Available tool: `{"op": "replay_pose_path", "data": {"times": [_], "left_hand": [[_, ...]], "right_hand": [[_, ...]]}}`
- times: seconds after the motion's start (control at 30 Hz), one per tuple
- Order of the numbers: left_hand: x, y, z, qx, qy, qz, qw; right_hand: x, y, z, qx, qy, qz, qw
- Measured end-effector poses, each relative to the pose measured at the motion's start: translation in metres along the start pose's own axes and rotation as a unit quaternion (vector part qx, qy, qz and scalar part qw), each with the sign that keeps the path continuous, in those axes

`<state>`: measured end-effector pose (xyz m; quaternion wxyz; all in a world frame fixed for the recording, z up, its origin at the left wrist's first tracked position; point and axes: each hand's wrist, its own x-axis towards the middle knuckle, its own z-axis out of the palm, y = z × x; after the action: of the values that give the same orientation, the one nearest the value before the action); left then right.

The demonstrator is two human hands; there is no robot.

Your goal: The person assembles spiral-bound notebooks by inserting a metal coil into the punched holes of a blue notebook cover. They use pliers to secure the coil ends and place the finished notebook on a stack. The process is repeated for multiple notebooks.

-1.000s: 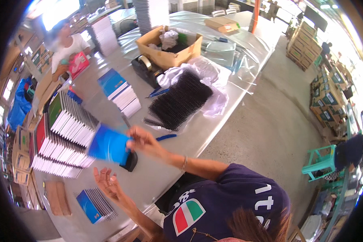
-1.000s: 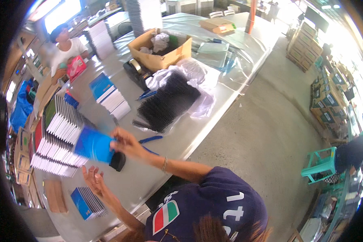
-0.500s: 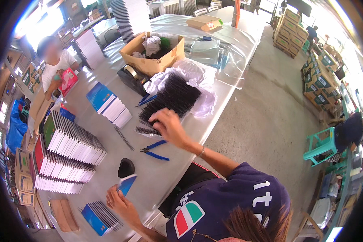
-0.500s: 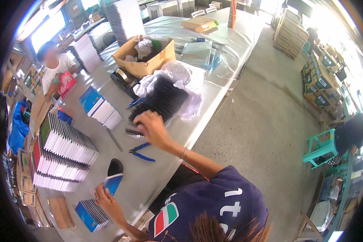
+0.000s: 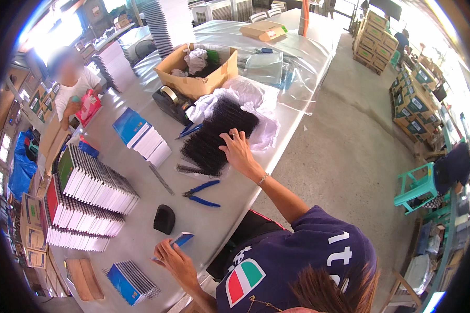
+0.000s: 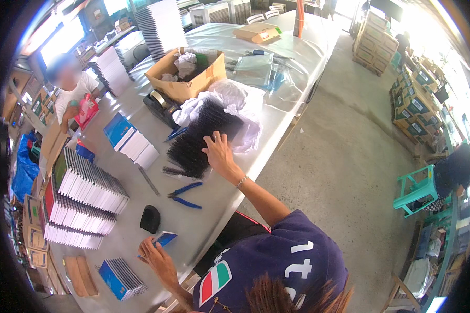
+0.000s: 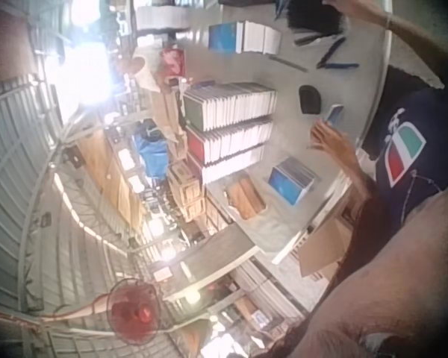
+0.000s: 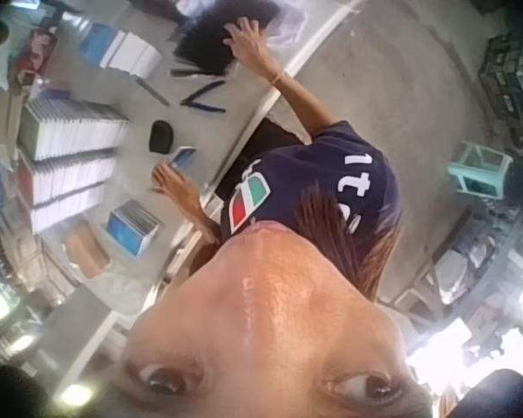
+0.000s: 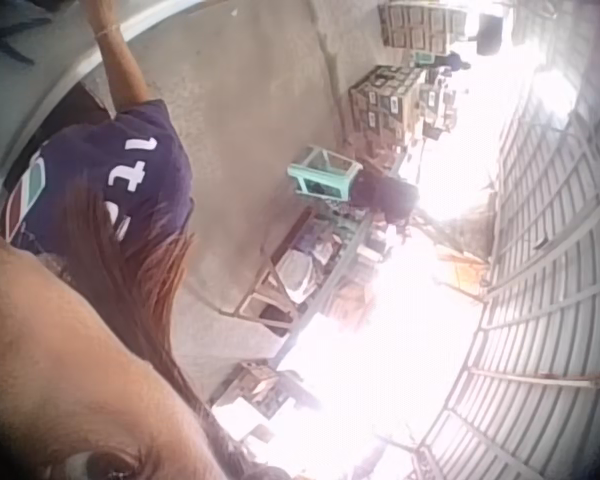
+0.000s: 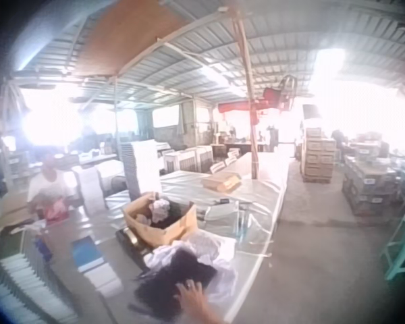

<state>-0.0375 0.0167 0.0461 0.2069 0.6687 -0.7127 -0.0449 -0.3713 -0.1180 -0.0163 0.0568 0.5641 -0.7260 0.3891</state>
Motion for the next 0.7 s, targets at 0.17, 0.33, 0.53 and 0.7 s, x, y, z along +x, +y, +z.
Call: {"op": "replay_pose_path", "data": {"times": [0.17, 0.33, 0.53, 0.7], "left_hand": [[0.003, 0.013, -0.001, -0.008, 0.036, 0.005, 0.999], [0.005, 0.01, 0.015, -0.001, 0.102, -0.006, 0.995], [0.007, 0.006, 0.028, 0.01, 0.147, -0.011, 0.989], [0.008, 0.009, 0.03, 0.001, 0.15, -0.026, 0.988]], "right_hand": [[-0.003, 0.003, 0.005, 0.051, 0.025, 0.0, 0.998], [-0.003, -0.002, 0.004, 0.043, 0.035, 0.007, 0.998], [-0.004, -0.005, 0.004, 0.074, 0.048, 0.009, 0.996], [-0.005, -0.003, 0.0, 0.122, 0.022, 0.03, 0.992]]}}
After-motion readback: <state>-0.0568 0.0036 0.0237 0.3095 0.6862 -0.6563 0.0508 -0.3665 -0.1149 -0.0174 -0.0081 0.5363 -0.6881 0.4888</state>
